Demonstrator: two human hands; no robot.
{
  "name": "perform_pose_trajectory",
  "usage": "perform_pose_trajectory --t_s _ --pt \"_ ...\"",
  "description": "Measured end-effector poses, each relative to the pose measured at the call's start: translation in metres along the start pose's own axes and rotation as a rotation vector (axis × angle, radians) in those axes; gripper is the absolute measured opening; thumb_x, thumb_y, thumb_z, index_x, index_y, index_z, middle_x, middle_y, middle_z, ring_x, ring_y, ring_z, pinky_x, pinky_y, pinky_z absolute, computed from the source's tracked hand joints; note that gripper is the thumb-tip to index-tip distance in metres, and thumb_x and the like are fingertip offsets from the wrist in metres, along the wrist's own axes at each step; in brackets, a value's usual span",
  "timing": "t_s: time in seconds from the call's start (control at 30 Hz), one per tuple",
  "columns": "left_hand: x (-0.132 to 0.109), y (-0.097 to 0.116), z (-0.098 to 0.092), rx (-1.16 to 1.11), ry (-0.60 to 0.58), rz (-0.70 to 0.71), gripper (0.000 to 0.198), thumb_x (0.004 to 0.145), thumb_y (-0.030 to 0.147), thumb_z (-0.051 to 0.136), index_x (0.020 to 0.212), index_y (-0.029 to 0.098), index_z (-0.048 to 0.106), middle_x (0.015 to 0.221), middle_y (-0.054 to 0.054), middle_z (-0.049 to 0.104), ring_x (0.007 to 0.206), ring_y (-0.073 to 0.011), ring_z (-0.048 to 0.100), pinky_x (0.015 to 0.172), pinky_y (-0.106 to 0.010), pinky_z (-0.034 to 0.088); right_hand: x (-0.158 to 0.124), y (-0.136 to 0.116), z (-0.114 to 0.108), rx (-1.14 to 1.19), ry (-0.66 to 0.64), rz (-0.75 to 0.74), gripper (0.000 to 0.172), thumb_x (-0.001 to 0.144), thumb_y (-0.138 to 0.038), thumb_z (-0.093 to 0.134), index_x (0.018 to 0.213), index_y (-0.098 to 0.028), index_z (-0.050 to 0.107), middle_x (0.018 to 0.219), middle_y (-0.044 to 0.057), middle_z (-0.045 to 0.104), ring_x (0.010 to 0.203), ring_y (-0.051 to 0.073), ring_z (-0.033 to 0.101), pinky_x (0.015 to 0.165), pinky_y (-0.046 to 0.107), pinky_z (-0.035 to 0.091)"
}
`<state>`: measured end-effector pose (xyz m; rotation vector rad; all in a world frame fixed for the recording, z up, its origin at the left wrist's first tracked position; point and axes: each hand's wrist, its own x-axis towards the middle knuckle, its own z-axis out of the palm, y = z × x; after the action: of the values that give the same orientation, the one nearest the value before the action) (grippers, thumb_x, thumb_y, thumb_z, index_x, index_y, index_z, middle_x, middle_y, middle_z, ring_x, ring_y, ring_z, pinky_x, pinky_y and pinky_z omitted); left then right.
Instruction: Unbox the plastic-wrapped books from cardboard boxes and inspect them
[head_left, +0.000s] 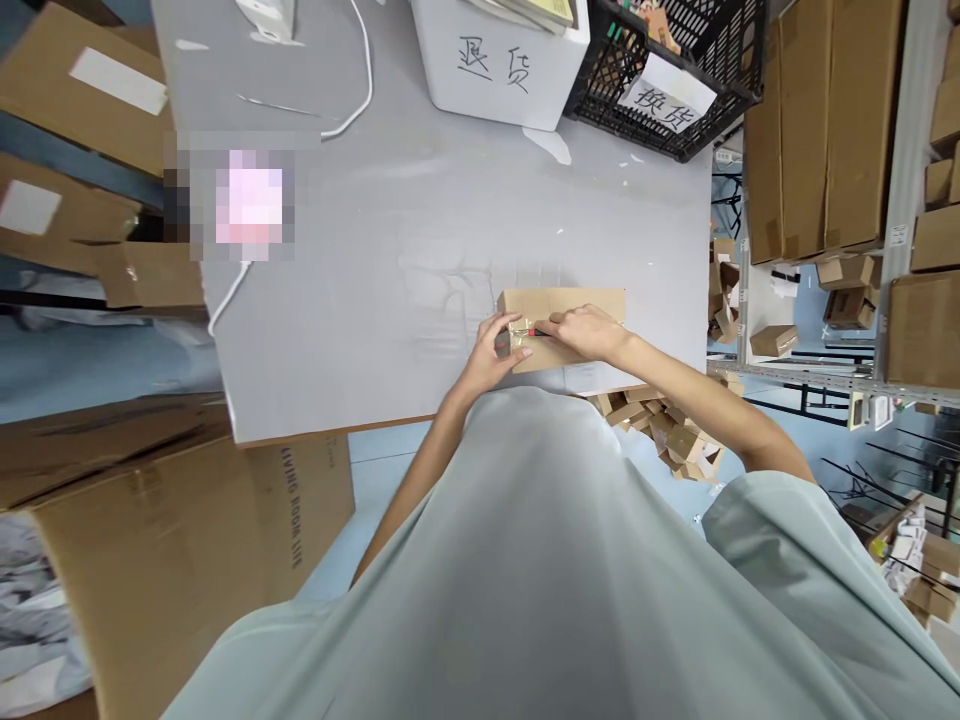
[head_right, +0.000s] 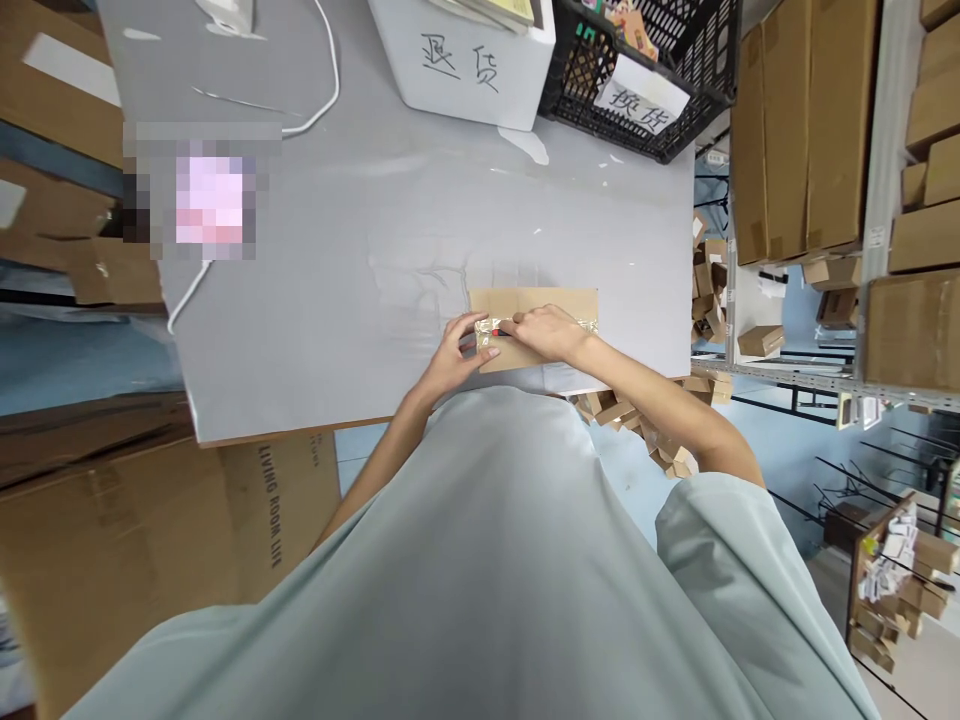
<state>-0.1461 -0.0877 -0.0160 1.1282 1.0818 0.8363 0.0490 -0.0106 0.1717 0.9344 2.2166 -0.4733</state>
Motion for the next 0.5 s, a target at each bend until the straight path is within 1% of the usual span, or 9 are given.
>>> perform_pose_trajectory --t_s 0.13,0.3,0.5 --pt "-0.001 0.000 0.004 -0.040 0.031 -0.026 0.084 0.080 0.066 0.090 0.150 0.031 0.062 0.168 -0.015 0.044 0.151 -0.0384 0.054 0.120 -0.052 0.054 0.007 0.001 0.003 -0.032 0.032 -0.047 0.041 0.119 -0.025 0.039 0.153 -0.016 0.061 0.130 0.019 0.079 0.112 0.031 0.078 0.085 0.037 0.051" --pt "-0.001 0.006 0.008 -0.056 0.073 -0.073 0.081 0.077 0.060 0.091 0.147 0.030 0.062 0.168 -0.013 0.049 0.150 -0.0366 0.055 0.118 -0.050 0.056 0.016 0.005 0.008 0.003 0.062 -0.093 0.040 0.117 -0.023 0.042 0.149 -0.014 0.064 0.128 0.020 0.080 0.116 0.033 0.078 0.090 0.040 0.053" --pt "0.000 0.015 0.012 -0.062 0.116 -0.142 0.079 0.074 0.050 0.090 0.145 0.028 0.061 0.162 -0.012 0.058 0.144 -0.0343 0.062 0.115 -0.049 0.058 0.013 0.008 0.008 0.070 0.088 -0.117 0.038 0.114 -0.016 0.047 0.145 -0.013 0.067 0.127 0.020 0.081 0.119 0.032 0.079 0.097 0.041 0.056"
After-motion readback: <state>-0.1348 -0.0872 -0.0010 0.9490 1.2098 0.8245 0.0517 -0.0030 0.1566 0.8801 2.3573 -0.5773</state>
